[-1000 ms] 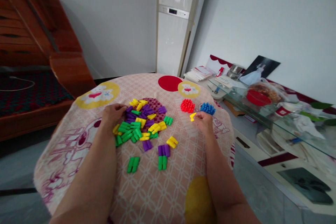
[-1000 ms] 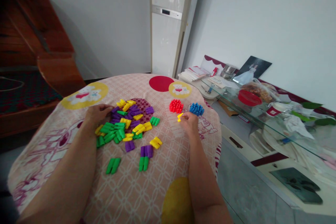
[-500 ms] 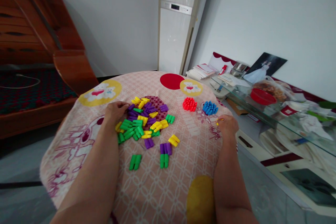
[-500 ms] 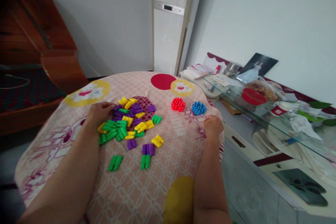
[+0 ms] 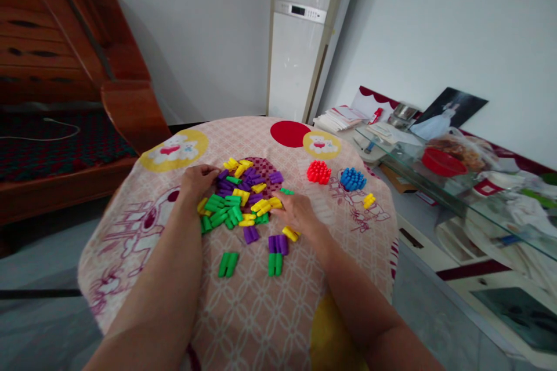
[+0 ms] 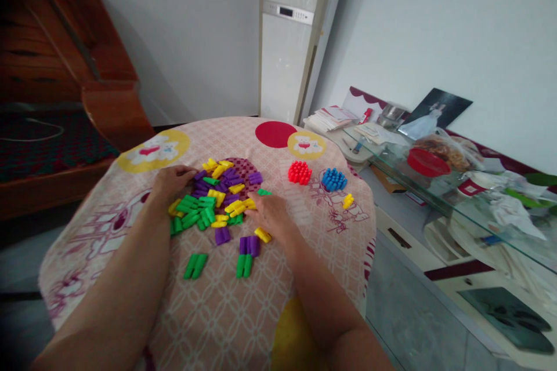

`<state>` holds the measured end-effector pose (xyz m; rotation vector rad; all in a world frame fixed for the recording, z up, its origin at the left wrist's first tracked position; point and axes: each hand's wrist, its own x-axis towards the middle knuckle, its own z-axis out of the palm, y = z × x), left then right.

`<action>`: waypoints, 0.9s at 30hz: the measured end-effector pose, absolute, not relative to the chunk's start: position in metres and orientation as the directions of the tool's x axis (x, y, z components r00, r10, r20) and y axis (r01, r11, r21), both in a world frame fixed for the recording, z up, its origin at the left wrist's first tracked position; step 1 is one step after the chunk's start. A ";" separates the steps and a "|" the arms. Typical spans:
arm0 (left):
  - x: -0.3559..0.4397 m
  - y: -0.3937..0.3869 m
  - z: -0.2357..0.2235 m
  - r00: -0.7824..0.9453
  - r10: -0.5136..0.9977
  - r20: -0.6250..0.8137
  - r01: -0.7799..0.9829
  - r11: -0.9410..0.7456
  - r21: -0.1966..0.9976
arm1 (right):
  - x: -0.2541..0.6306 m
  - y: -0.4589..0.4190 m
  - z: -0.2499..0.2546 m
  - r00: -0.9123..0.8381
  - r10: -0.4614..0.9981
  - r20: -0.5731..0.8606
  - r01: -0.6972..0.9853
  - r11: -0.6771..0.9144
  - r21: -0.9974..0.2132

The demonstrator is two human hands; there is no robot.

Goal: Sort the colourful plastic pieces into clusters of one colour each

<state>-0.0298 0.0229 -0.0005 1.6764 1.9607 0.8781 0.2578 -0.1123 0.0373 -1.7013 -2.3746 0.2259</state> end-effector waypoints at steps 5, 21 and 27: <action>-0.028 0.022 0.003 -0.203 0.975 0.094 0.716 0.082 0.693 | 0.257 -0.111 0.040 -0.318 0.948 0.011 0.940 0.317 -0.123; -0.024 0.018 0.010 -0.213 0.974 0.077 0.716 0.102 0.691 | 0.307 -0.121 0.038 -0.092 0.987 0.133 0.921 0.135 -0.364; -0.024 0.017 0.013 -0.193 0.979 0.071 0.750 0.101 0.654 | 0.291 -0.122 0.036 -0.097 0.986 0.139 0.939 0.137 -0.315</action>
